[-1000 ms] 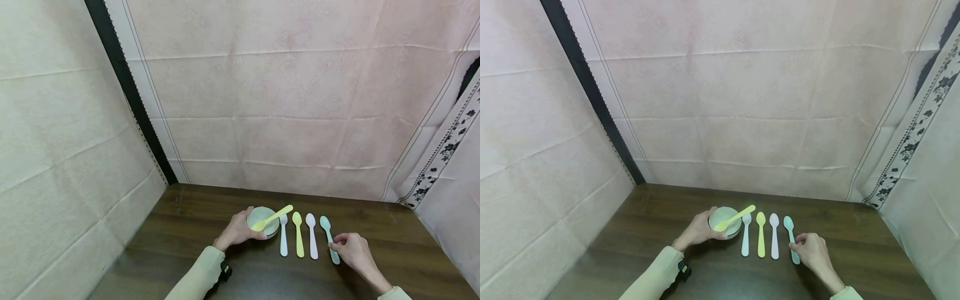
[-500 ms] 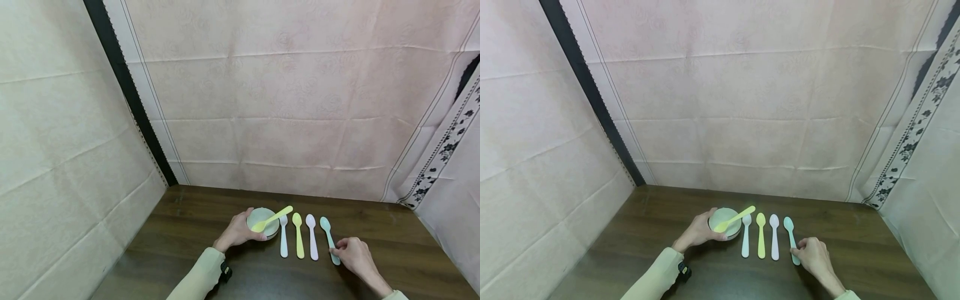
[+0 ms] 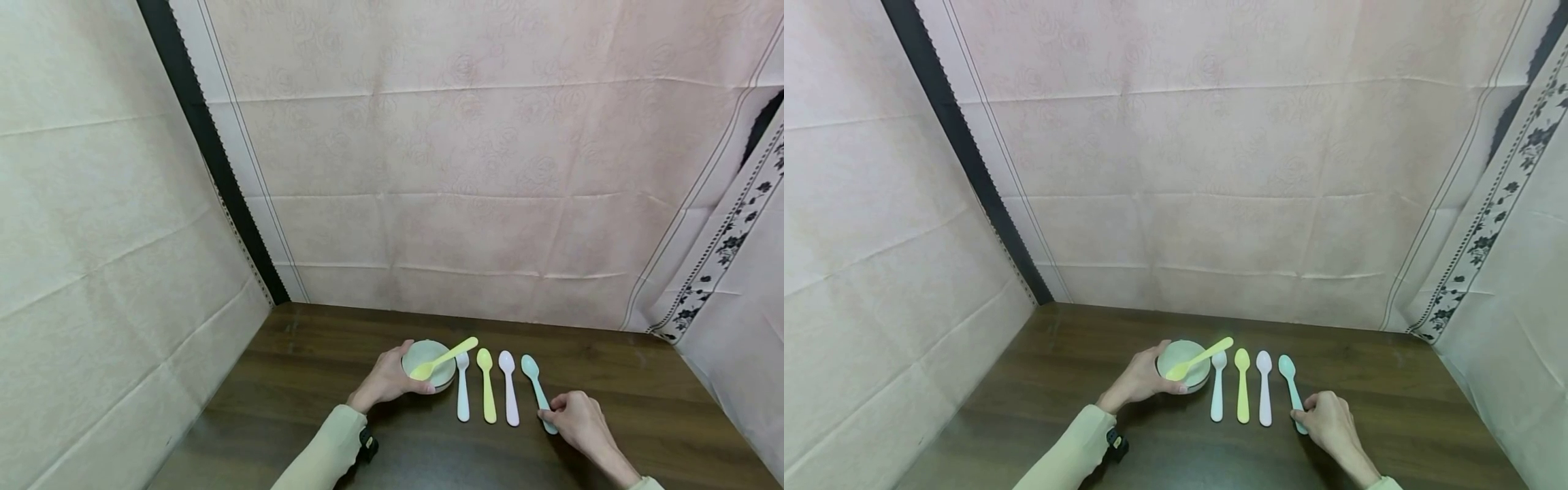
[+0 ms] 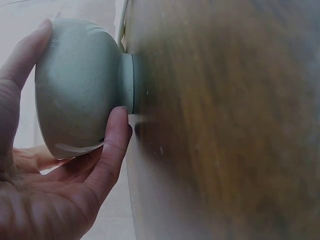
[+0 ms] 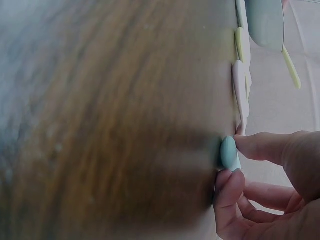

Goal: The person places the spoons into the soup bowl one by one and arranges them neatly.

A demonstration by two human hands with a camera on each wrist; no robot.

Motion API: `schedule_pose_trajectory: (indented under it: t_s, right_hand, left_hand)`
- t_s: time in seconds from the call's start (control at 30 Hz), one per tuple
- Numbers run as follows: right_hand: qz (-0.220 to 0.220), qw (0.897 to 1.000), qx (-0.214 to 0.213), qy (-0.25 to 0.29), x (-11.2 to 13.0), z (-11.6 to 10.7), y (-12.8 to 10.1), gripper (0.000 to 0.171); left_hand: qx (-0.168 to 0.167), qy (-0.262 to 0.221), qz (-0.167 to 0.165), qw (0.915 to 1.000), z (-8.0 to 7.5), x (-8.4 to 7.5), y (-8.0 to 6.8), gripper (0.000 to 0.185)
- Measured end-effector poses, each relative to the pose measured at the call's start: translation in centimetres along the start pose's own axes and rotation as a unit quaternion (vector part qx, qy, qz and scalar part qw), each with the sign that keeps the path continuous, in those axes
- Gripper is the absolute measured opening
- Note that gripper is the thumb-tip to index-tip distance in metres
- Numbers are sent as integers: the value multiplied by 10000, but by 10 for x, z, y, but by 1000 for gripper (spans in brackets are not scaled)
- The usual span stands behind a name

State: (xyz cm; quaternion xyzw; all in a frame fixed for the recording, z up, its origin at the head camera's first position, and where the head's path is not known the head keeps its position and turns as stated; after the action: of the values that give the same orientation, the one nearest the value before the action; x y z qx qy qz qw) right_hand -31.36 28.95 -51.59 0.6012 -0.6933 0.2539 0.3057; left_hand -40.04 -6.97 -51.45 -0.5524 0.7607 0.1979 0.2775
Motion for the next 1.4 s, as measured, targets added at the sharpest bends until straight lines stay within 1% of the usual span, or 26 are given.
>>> schedule_pose_trajectory:
  t_s: [0.33,0.83,1.27,1.4]
  right_hand:
    - [45,10000,-32,15,0,1,0,15]
    - [3,9999,-89,70,1,5,0,14]
    - [151,9998,-74,64,3,8,3,14]
    - [132,9998,-48,115,2,7,3,14]
  left_hand:
    - [-1,5,1,10000,-1,-1,-1,119]
    - [15,-53,-4,10000,-1,0,-1,118]
    - [-4,-67,104,9999,-1,0,-1,119]
    - [-6,-56,104,9999,-1,0,0,119]
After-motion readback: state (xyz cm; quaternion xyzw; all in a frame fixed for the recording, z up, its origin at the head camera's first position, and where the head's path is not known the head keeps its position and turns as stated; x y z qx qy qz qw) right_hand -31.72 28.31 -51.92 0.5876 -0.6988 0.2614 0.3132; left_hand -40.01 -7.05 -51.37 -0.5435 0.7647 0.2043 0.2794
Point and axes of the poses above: each hand's wrist, its own y-axis towards the middle knuckle, its own z-axis out of the palm, x = y × z, the point moved 7 cm from there along y, towards the middle knuckle, and after that the axes turned 11 degrees about y, right-handed, at the moved point
